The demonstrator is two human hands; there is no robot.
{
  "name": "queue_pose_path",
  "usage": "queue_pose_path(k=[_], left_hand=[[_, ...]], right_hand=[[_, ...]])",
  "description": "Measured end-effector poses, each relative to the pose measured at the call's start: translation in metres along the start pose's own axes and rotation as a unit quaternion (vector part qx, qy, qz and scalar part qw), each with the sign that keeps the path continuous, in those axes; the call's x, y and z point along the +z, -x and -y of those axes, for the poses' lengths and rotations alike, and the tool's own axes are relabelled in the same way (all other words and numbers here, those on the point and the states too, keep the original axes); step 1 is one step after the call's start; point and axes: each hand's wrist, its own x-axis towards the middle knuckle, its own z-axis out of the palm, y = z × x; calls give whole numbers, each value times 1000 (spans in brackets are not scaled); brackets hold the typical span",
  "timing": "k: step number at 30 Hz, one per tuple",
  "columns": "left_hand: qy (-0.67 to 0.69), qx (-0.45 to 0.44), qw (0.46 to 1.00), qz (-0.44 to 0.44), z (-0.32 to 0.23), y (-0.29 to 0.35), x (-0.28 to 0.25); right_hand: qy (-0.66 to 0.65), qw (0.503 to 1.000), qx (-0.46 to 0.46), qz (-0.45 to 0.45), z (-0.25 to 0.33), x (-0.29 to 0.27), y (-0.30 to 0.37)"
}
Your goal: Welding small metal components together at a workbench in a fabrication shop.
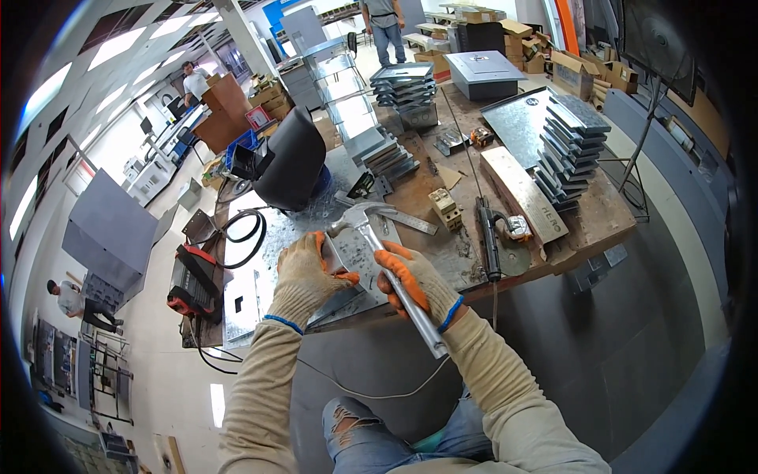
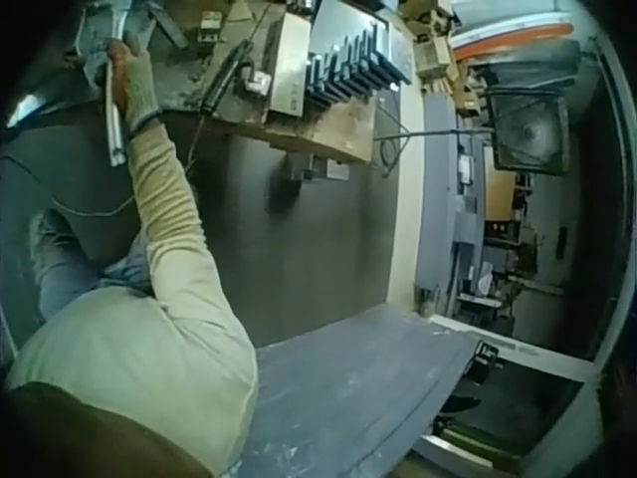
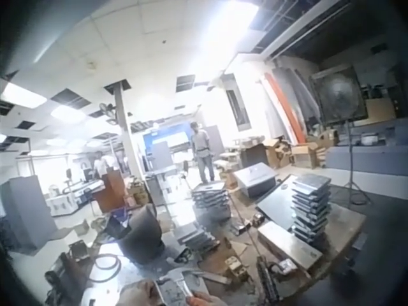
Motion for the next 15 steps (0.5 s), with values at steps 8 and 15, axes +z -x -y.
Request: queue_pose_path(k=[8,15], left_hand=[[8,22,999,-37,11,1,7],[11,20,999,-35,10,2,6]], right_hand=[[-2,1000,1,6,3,10,5],[20,1000,-6,6,11,11,11]])
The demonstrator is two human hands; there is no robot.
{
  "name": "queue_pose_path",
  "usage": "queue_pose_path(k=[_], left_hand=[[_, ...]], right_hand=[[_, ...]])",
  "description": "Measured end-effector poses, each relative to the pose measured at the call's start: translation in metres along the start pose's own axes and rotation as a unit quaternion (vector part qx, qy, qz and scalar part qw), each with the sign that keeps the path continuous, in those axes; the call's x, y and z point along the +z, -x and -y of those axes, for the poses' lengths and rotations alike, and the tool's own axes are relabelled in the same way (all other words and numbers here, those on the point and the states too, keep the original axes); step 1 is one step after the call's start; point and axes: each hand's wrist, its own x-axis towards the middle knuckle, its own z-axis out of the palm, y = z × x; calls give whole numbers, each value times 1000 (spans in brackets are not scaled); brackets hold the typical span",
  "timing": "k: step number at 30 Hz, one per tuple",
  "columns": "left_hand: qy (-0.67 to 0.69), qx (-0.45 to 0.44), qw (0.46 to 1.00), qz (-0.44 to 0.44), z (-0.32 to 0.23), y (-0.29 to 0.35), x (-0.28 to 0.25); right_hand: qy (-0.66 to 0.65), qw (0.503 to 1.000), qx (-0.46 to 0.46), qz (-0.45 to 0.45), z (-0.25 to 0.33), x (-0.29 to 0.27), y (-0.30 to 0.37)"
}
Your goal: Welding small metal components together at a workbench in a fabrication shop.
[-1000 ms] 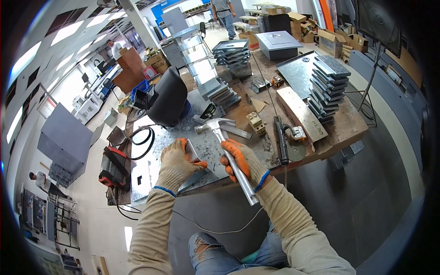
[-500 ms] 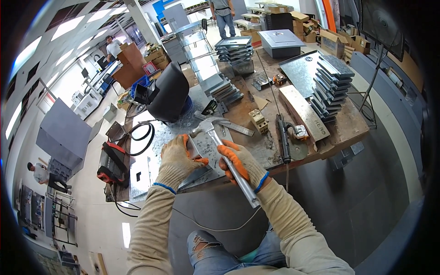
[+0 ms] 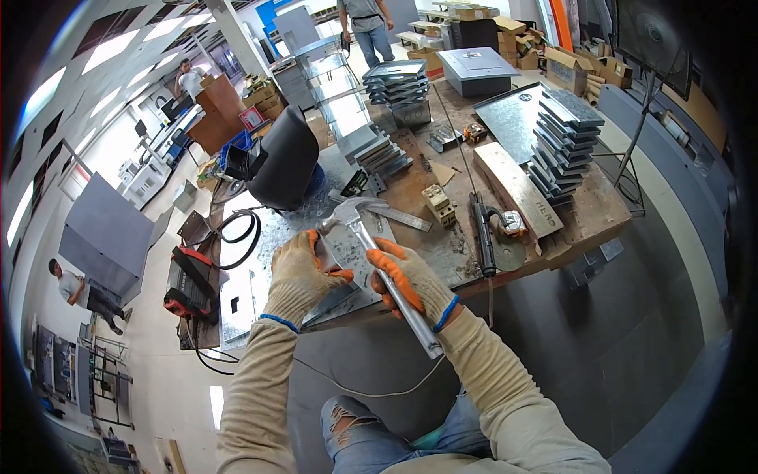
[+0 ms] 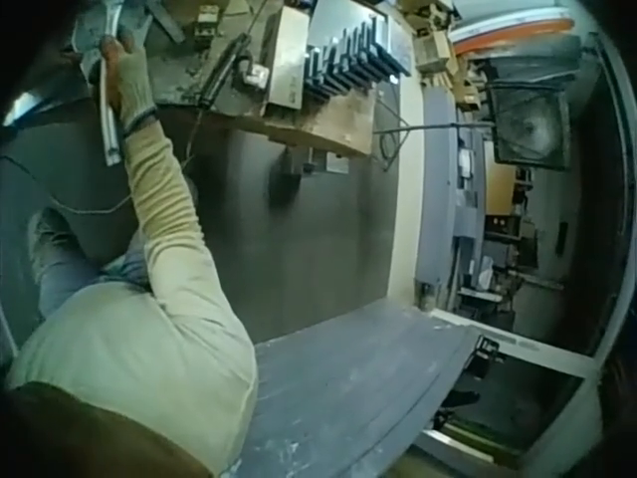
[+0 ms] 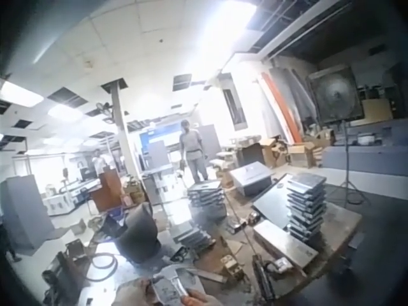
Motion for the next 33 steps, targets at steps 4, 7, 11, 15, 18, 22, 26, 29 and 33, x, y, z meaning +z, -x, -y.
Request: queue_pose_path(k=[4,7,11,15,18,22,26,29,33], left_hand=[[-1,-19,999,32,-2,-1,-1],[-8,-26,999,38,-4,0,-1],[-25,-34,999,20,-5,3,1],[-10,-18,999,27,-7,2,1],[96,-45,994,29,3,-1,0],[188,-56,980,40,7,-2,1],[90,7,994,60,12,-2,-2],[6,5,999,42,12,-1,-2],[-33,-13,999,5,5,-1,-2]], right_hand=[[1,1000,-12,-19,-2,-2,-1],[-7,999,-14,-34,-4,-1,0],[-28,998,-5,-52,-9,-7,2],[-15,997,-7,-70,-23,-27,0],[-25,998,5,-65,-23,-32,3],[-30,998,21,-58,-24,-39,3],[-7,998,32,-45,-22,-36,1],[23,996,48,-74,-15,-27,7],[49,997,35,-54,-16,-25,10]])
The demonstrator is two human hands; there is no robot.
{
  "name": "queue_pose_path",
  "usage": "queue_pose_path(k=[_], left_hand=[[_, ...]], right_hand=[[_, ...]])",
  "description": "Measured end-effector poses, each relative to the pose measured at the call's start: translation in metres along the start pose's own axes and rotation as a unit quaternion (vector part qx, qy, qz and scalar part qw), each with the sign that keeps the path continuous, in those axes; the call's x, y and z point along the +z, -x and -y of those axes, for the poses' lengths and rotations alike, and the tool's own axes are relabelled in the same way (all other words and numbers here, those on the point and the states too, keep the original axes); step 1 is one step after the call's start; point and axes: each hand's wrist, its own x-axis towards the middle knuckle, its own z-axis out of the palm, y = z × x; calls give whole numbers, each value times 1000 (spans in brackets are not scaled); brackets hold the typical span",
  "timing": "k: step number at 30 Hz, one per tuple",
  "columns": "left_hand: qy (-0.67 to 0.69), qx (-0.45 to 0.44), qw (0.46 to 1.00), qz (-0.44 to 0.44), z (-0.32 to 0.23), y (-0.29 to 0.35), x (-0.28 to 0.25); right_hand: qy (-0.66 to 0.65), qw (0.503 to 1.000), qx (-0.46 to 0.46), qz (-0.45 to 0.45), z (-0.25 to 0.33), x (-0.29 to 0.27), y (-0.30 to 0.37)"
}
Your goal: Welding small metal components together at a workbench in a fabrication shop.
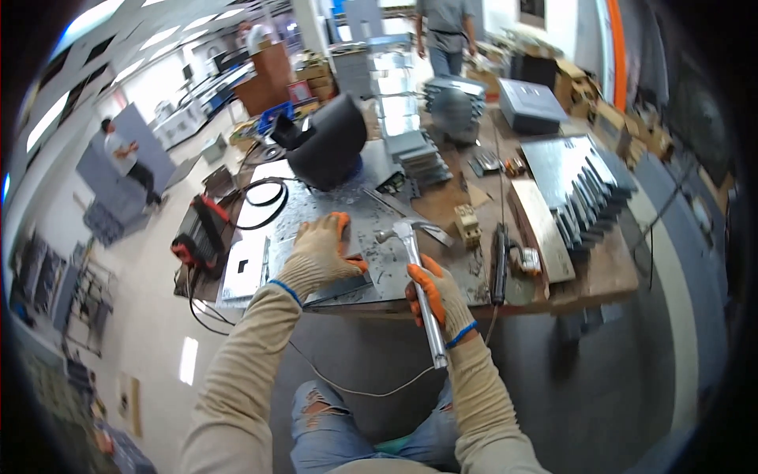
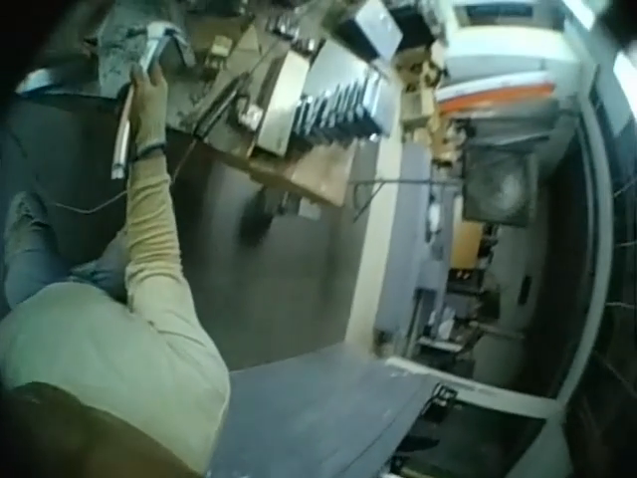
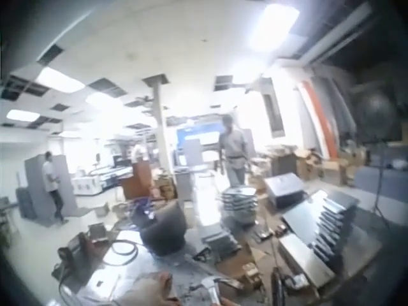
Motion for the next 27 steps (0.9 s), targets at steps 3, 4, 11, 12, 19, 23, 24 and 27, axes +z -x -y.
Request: queue_pose_path(k=[3,4,11,12,19,23,24,27], left_hand=[[-10,-12,998,65,-2,3,-13],[-3,-14,998,59,-2,4,-11],[-9,-25,998,63,6,2,0],[-16,-31,997,68,7,0,1],[7,-15,998,59,3,5,-7],[-3,-12,998,64,2,3,-7],[-3,-16,998,65,2,3,-7],[-2,-30,997,67,3,4,-8]], right_hand=[[6,1000,-3,-7,-3,2,-3],[0,1000,-8,-5,-3,1,-4],[-85,993,-71,49,-23,-3,20],[-104,988,-86,68,-25,-4,22],[-125,985,-97,72,-32,11,47],[-118,986,-86,74,-33,11,47],[-115,987,-83,76,-32,12,48],[-109,988,-72,82,-30,13,49]])
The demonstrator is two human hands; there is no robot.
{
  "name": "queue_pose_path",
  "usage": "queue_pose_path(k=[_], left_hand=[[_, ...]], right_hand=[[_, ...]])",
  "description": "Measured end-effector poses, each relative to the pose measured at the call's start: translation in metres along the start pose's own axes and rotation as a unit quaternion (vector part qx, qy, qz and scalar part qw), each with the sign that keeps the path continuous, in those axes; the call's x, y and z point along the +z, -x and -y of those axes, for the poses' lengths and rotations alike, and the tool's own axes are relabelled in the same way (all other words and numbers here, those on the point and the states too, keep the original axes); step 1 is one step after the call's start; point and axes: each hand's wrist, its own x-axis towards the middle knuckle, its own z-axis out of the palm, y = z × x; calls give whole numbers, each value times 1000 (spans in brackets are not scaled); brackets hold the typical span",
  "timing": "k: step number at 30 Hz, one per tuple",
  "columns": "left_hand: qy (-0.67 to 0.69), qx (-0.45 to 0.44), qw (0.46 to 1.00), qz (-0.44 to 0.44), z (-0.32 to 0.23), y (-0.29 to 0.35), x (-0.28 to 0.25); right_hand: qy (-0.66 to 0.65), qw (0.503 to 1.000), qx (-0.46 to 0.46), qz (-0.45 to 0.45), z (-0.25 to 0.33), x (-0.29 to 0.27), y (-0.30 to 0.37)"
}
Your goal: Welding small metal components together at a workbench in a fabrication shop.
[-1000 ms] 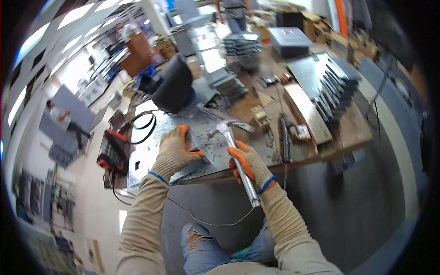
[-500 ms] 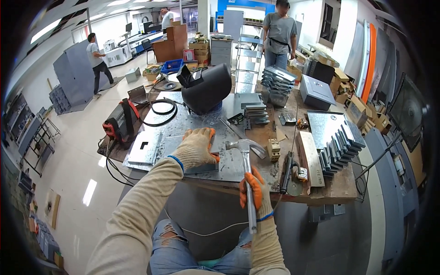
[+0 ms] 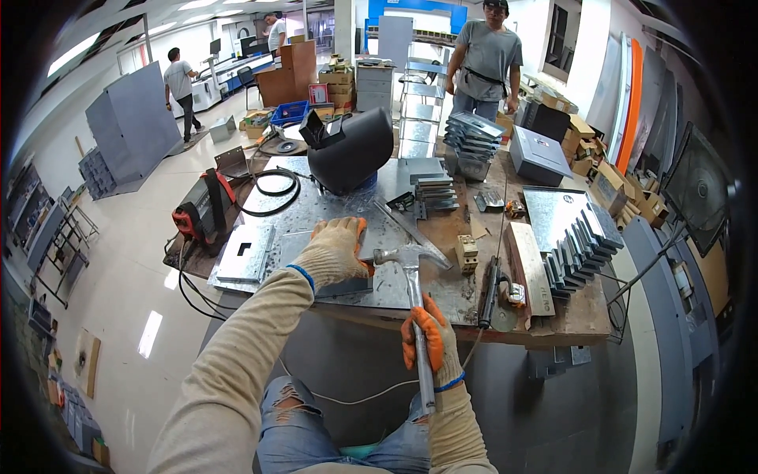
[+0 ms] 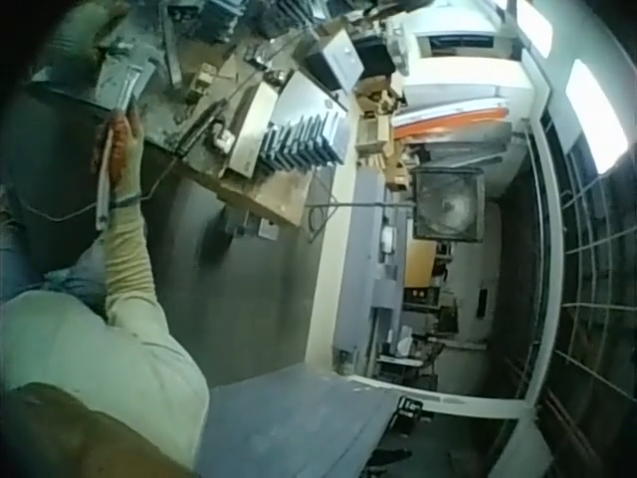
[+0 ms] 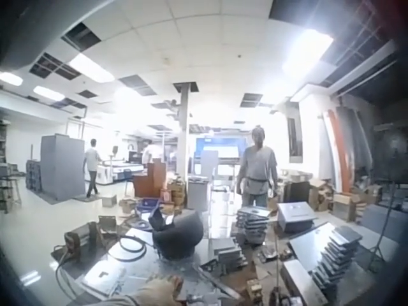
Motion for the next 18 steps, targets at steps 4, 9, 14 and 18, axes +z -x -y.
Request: queue_pose_path(k=[4,9,14,18], left_hand=[[-4,-2,1000,6,-2,-1,-1],[1,2,1000,10,-7,3,-6],[-2,5,1000,6,-3,1,-3],[-3,8,1000,3,-1,1,-2]], right_hand=[[-5,1000,3,-9,1,2,1],[-17,1000,3,3,-4,-7,-2],[-30,999,-30,-33,-2,-1,-4],[-13,999,-26,-32,-1,-2,-3]])
